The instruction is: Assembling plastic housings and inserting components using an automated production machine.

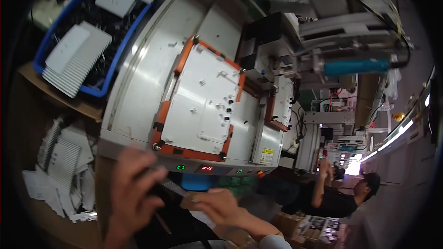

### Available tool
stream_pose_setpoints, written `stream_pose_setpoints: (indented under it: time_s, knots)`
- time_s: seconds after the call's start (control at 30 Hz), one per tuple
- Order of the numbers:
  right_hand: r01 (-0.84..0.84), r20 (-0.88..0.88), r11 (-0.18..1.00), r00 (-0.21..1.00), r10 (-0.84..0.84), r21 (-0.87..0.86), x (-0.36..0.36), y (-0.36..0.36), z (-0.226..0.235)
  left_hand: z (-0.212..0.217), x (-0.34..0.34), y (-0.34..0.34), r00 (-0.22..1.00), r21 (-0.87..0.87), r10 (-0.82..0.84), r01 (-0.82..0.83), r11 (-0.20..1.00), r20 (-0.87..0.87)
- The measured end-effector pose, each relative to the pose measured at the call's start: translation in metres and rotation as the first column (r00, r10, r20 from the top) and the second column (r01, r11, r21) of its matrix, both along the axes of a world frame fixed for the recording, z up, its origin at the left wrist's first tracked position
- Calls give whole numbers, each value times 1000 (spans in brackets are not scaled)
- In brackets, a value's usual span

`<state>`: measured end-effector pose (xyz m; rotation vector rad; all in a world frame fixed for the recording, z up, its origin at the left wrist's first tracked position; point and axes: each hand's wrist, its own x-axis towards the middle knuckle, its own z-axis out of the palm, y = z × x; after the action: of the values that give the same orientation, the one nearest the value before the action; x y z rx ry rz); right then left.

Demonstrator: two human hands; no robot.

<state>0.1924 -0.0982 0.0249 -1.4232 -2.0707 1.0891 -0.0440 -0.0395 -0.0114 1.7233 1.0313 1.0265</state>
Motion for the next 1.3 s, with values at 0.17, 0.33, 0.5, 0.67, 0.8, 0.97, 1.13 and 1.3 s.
stream_pose_setpoints:
  time_s: [0.17,0.33,0.5,0.67,0.8,0.97,1.13,1.3]
  knots:
    - [-32,-40,985,998,39,170,-26,-30,1,35,27,-69,795,-521,202,163,838,573]
    - [134,48,888,984,-172,440,26,-25,-4,14,23,-17,761,-370,647,-614,697,-45]
    - [495,7,636,786,-619,592,120,-14,-17,-58,7,60,572,181,798,-779,601,-191]
    - [640,-86,419,606,-791,644,182,-4,-15,-63,32,85,307,359,823,-787,502,-478]
    - [656,-175,363,606,-776,662,214,40,-5,-83,28,90,263,354,809,-797,490,-526]
    - [779,-427,356,594,-682,516,254,164,12,-84,25,90,297,362,842,-801,476,-451]
    - [903,-518,320,427,-741,286,270,280,15,-75,38,82,382,182,790,-837,516,-480]
    - [900,-494,425,413,-765,94,255,350,23,-74,34,80,367,221,818,-840,496,-442]
